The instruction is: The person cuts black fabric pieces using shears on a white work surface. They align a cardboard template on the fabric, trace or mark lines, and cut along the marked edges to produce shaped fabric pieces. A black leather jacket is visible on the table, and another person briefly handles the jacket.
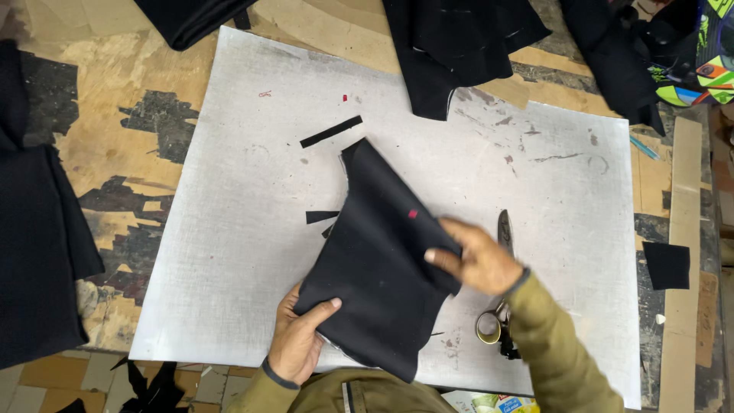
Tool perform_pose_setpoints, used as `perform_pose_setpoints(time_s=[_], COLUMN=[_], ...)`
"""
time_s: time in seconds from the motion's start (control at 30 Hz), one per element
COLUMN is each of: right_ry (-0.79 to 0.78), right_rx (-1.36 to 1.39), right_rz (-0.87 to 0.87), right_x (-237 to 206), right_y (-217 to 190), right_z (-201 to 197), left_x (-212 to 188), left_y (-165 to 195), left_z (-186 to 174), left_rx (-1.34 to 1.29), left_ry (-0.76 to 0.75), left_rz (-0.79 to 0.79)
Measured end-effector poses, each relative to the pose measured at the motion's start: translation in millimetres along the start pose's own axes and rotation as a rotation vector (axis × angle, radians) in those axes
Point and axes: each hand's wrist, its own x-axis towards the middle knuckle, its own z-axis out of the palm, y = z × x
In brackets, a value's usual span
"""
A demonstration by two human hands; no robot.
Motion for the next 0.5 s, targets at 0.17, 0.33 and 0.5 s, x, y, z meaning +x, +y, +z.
perform_pose_setpoints(time_s=[0.17,0.33,0.5], right_ry=[0.096,0.370,0.642], right_rx=[-0.039,0.180,0.592], right_rz=[-0.414,-0.054,-0.231], right_x=[-26.6,24.3,94.7], right_y=[-73.9,-50.4,-3.9], right_z=[92.6,64.7,-54.3], left_x=[6.8,37.1,63.4], left_y=[24.9,54.1,103.1], left_z=[37.0,50.5,-3.8], left_rx=[0.002,0.102,0.994], left_ry=[-0.185,-0.603,0.167], left_rz=[0.048,0.266,0.962])
